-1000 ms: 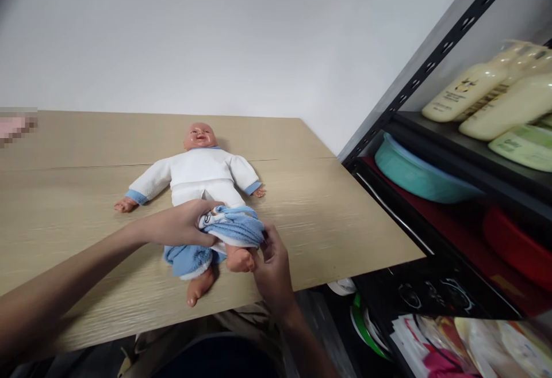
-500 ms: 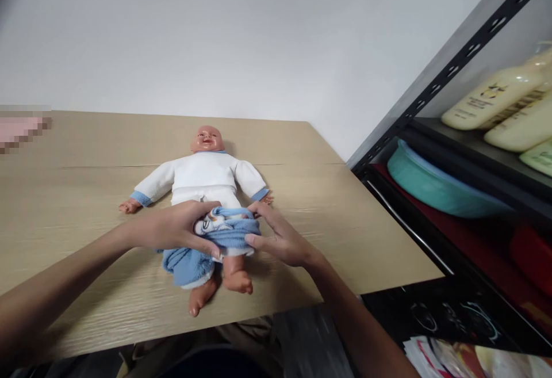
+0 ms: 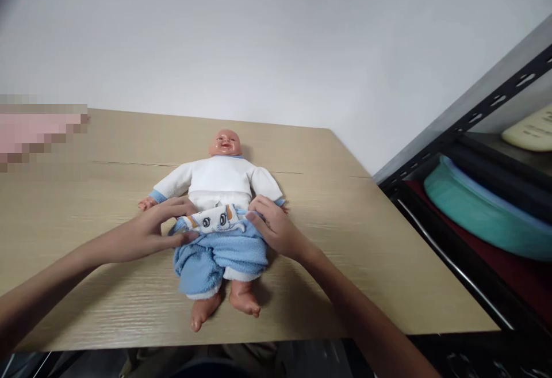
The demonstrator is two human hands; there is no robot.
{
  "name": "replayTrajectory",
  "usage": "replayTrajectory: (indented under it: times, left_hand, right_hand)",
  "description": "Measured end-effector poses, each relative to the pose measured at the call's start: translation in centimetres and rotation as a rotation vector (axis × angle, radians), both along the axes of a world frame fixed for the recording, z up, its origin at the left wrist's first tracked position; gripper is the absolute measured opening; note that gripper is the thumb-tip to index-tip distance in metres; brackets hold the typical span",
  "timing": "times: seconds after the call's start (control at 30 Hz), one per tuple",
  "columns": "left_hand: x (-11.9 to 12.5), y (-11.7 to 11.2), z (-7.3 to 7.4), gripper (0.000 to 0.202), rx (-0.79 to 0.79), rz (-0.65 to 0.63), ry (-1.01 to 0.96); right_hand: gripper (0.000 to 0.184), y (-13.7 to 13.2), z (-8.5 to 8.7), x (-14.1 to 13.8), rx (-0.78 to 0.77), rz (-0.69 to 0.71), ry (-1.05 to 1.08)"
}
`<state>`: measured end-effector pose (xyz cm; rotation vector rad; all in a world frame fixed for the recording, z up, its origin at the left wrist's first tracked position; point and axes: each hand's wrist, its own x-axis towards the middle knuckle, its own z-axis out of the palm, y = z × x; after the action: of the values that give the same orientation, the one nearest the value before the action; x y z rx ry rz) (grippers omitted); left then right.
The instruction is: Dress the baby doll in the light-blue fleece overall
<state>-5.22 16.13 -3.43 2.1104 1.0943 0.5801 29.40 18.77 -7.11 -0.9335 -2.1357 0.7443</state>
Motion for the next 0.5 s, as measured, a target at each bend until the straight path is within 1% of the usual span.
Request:
replayTrajectory:
  times: [0.1, 0.2, 0.3, 0.37, 0.4, 0.5]
  left_hand:
    - [0.1, -0.8, -0.9, 0.029, 0.046, 0.01, -0.025]
    - [0.0, -1.6, -1.0, 0.029, 0.064, -0.001, -0.002]
    - [-0.3, -1.9, -0.9, 0.032, 0.023, -0.064, 0.021]
    - [-0.5, -1.9, -1.3, 0.028, 0.03, -0.067, -0.008]
    - [-0.5, -1.8, -1.7, 0.027, 0.051, -0.044, -0.034]
    - [-0.4, -1.4, -3.2, 0.024, 0.141, 0.088, -0.128]
  right_hand:
    - [0.048, -0.6, 0.7, 0.4, -0.044, 0.062, -0.019]
    - [0.037, -1.0, 1.7, 1.0, -0.117, 0.134, -0.078]
    - [0.027, -1.1, 2.1, 1.3, -0.16, 0.128, -0.047]
    - [0.025, -1.1, 1.8, 1.1, -0.218, 0.098, 0.022]
    - [0.026, -1.0, 1.4, 1.0, -0.257, 0.075, 0.062]
    - [0.038, -0.6, 0.3, 0.3, -0.384, -0.009, 0.17]
